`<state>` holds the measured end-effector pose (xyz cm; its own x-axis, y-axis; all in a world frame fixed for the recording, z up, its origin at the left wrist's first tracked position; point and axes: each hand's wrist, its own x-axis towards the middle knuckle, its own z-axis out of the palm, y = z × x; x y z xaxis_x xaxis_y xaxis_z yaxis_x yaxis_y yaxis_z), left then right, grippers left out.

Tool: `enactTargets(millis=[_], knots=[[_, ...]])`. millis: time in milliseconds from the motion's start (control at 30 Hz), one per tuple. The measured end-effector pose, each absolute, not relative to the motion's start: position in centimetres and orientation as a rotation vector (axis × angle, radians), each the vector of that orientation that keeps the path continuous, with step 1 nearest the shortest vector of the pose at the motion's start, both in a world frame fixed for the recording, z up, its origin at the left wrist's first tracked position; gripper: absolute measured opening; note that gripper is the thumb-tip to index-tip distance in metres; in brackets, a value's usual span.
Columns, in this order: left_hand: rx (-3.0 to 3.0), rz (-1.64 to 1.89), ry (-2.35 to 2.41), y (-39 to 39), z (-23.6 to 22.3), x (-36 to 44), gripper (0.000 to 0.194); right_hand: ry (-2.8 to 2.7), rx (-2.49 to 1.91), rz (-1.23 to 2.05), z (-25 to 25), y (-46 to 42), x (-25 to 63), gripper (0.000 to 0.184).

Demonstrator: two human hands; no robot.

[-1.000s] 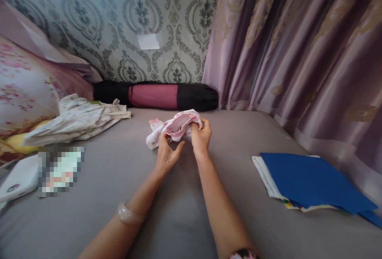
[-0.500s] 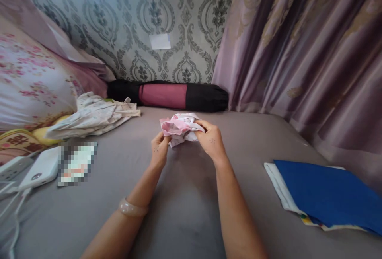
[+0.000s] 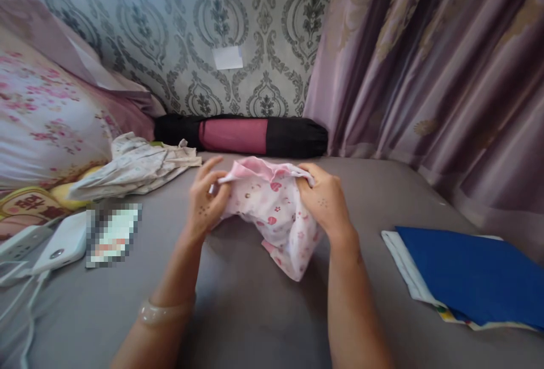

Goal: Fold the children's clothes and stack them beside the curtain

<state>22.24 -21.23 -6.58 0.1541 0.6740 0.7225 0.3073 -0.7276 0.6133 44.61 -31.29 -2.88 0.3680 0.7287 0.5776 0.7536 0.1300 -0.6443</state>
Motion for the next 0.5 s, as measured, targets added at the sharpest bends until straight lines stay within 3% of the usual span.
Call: enactTargets(millis=[133, 233, 367, 500], knots=[[2.183, 0.874, 0.906, -20.2, -9.5, 22.8, 0.013, -1.56, -1.817, 0.018, -5.3, -30.3, 47.1, 0.026], [2.181, 0.529, 0.889, -20.3, -10.8, 23.5, 0.013, -1.701, -1.862, 0.075, -6.2, -30.0, 48.0, 0.033], [2.201, 0.411, 0.87, -20.6, -11.3, 24.0, 0.017, -1.723, -1.847, 0.2, -6.7, -30.0, 48.0, 0.041], [2.185, 0.419, 0.844, -20.6, -11.2, 23.8, 0.029, -1.731, -1.822, 0.273, -6.8, -29.8, 47.7, 0.033]])
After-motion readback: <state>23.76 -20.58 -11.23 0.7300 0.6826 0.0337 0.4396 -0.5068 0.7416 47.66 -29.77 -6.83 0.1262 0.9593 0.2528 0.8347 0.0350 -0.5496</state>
